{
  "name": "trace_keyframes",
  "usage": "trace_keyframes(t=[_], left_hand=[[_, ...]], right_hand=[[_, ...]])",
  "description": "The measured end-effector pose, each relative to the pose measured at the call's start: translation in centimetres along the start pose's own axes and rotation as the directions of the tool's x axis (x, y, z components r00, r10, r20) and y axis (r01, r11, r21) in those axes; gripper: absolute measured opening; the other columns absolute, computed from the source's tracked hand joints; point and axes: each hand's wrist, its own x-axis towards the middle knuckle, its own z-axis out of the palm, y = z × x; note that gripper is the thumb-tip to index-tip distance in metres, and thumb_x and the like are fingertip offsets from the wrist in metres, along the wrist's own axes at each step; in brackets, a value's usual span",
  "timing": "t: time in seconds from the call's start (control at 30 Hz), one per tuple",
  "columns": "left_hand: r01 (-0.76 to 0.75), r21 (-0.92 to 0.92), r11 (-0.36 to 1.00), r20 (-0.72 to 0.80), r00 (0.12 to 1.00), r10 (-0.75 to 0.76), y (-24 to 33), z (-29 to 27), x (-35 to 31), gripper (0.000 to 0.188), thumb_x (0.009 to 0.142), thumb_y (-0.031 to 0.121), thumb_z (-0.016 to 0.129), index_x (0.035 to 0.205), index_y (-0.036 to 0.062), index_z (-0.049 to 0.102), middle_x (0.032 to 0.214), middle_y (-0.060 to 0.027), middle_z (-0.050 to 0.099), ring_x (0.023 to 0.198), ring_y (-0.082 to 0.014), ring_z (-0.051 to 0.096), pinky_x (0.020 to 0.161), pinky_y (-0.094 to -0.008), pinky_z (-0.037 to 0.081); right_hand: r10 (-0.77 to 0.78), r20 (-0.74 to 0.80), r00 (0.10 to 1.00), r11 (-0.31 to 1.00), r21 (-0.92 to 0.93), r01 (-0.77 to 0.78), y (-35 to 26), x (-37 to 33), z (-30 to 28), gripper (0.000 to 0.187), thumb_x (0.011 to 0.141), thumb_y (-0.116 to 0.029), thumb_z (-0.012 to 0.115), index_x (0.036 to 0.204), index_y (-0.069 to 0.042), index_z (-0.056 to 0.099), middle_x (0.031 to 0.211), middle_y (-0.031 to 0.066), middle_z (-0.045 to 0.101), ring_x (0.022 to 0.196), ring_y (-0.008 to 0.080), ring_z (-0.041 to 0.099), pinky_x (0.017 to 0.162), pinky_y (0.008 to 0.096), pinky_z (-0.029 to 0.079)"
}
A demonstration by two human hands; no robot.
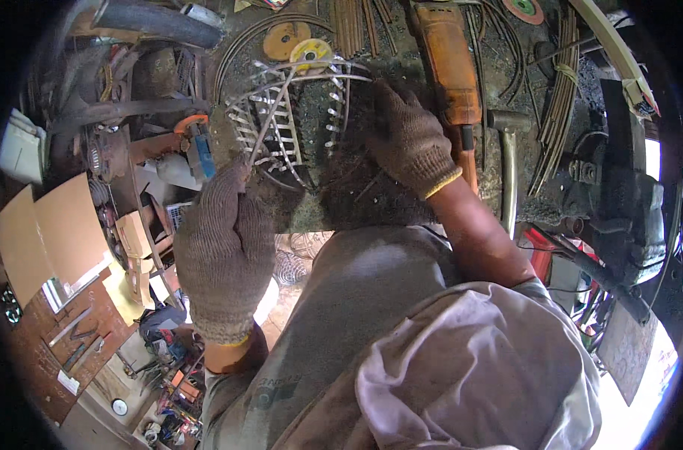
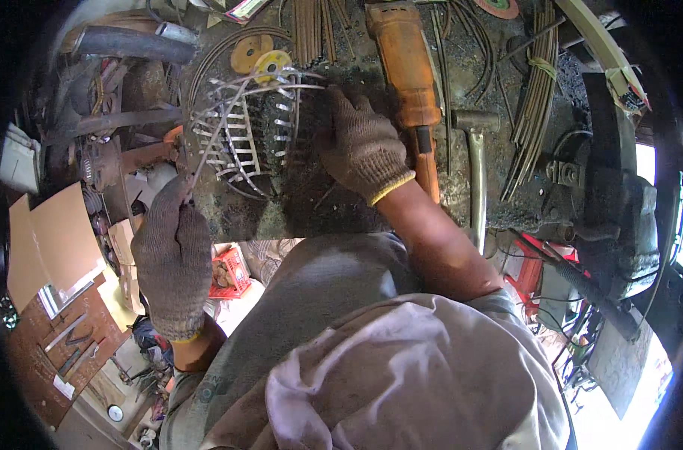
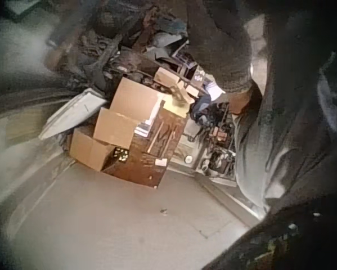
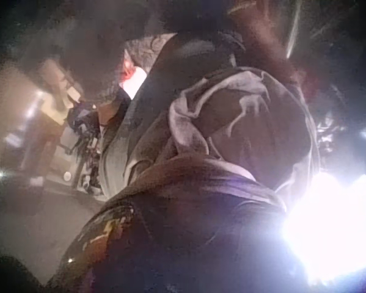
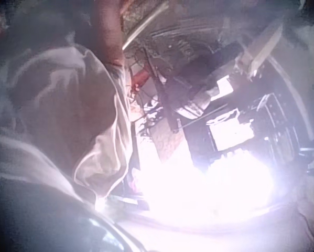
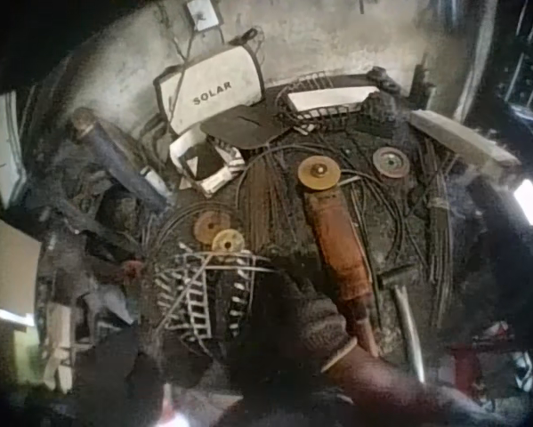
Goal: The person fits curved metal rods into a decorative metal frame, aligns them by hand, and welds the joints together using a welding torch.
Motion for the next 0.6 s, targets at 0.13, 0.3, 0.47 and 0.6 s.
trace_keyframes(t=[0.13, 0.3, 0.47, 0.6], left_hand=[[0.037, 0.028, 0.999, 0.046, 0.998, -0.039, 0.9, 0.0, -0.1, 0.034, 0.095, 0.007, 0.06, 0.129, 0.0025, 0.067, 0.099, -0.0174, 0.072, 0.079, -0.0242, 0.068, 0.075, -0.0373, 0.054], [0.133, 0.068, 0.989, 0.133, 0.981, -0.141, 1.5, 0.1, -0.2, 0.036, 0.094, 0.006, 0.061, 0.129, 0.0002, 0.066, 0.102, -0.0198, 0.072, 0.083, -0.0278, 0.071, 0.075, -0.0379, 0.056], [0.0, 0.034, 0.999, 0.074, 0.997, -0.002, 0.5, 0.2, -0.1, 0.038, 0.09, 0.007, 0.066, 0.127, -0.0012, 0.066, 0.084, -0.0167, 0.069, 0.067, -0.0292, 0.067, 0.063, -0.0394, 0.055], [0.112, -0.053, 0.992, 0.106, 0.989, -0.106, 0.2, 0.0, -0.5, 0.039, 0.091, 0.009, 0.066, 0.129, -0.0006, 0.065, 0.084, -0.0171, 0.069, 0.068, -0.0312, 0.068, 0.065, -0.0403, 0.056]], right_hand=[[-0.035, -0.04, 0.999, 0.994, 0.105, 0.039, 0.8, 0.1, 0.9, 0.079, 0.082, -0.036, 0.076, 0.151, -0.01, 0.045, 0.144, 0.0257, 0.052, 0.12, 0.045, 0.062, 0.1, 0.0515, 0.053], [-0.065, -0.047, 0.997, 0.993, 0.097, 0.07, 0.9, 0.1, 0.6, 0.074, 0.083, -0.033, 0.076, 0.148, -0.009, 0.049, 0.141, 0.0249, 0.055, 0.118, 0.0447, 0.063, 0.097, 0.0517, 0.054], [-0.026, 0.01, 1.0, 0.979, 0.202, 0.024, 0.6, 0.6, 0.4, 0.068, 0.085, -0.029, 0.074, 0.145, -0.008, 0.051, 0.137, 0.0245, 0.057, 0.115, 0.0452, 0.063, 0.095, 0.0518, 0.055], [-0.052, -0.017, 0.998, 0.98, 0.189, 0.055, 0.3, 0.9, -0.2, 0.061, 0.088, -0.026, 0.071, 0.144, -0.008, 0.053, 0.134, 0.0255, 0.059, 0.115, 0.0458, 0.063, 0.096, 0.0517, 0.054]])
